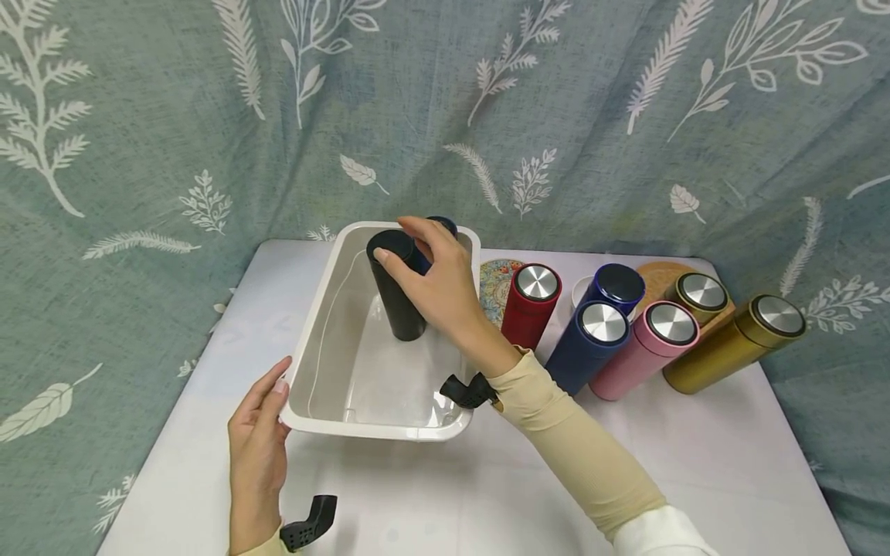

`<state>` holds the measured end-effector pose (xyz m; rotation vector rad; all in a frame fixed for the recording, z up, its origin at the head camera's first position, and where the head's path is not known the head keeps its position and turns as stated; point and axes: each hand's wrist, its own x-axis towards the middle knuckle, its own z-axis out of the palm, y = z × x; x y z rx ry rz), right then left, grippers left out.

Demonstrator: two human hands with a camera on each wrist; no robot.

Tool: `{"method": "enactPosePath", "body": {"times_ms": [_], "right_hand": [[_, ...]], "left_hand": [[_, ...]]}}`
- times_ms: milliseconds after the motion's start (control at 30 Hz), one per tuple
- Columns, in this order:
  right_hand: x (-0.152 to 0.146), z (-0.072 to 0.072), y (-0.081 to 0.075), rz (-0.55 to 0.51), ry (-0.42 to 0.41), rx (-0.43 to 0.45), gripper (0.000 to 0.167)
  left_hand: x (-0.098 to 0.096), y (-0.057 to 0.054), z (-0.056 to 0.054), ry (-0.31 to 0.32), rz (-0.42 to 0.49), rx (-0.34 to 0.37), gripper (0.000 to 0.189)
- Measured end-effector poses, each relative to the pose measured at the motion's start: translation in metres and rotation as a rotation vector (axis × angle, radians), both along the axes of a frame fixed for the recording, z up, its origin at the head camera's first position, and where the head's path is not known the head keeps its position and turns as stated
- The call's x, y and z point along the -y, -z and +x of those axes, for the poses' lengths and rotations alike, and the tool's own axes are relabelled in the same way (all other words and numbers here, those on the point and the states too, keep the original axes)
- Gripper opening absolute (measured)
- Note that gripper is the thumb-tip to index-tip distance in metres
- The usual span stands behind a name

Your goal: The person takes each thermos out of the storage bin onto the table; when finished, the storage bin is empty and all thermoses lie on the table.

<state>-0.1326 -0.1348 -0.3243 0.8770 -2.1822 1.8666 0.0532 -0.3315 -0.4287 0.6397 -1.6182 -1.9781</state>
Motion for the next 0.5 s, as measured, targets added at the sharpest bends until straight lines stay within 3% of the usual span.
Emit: {"method": "enactPosePath", "body": {"times_ms": [500], "right_hand": [[0.017,-0.012,0.010,0.218,0.019,0.021,0.051]], "left_hand": [[-0.001,-0.001,0.002,0.000,0.005,0.003,0.038]]}}
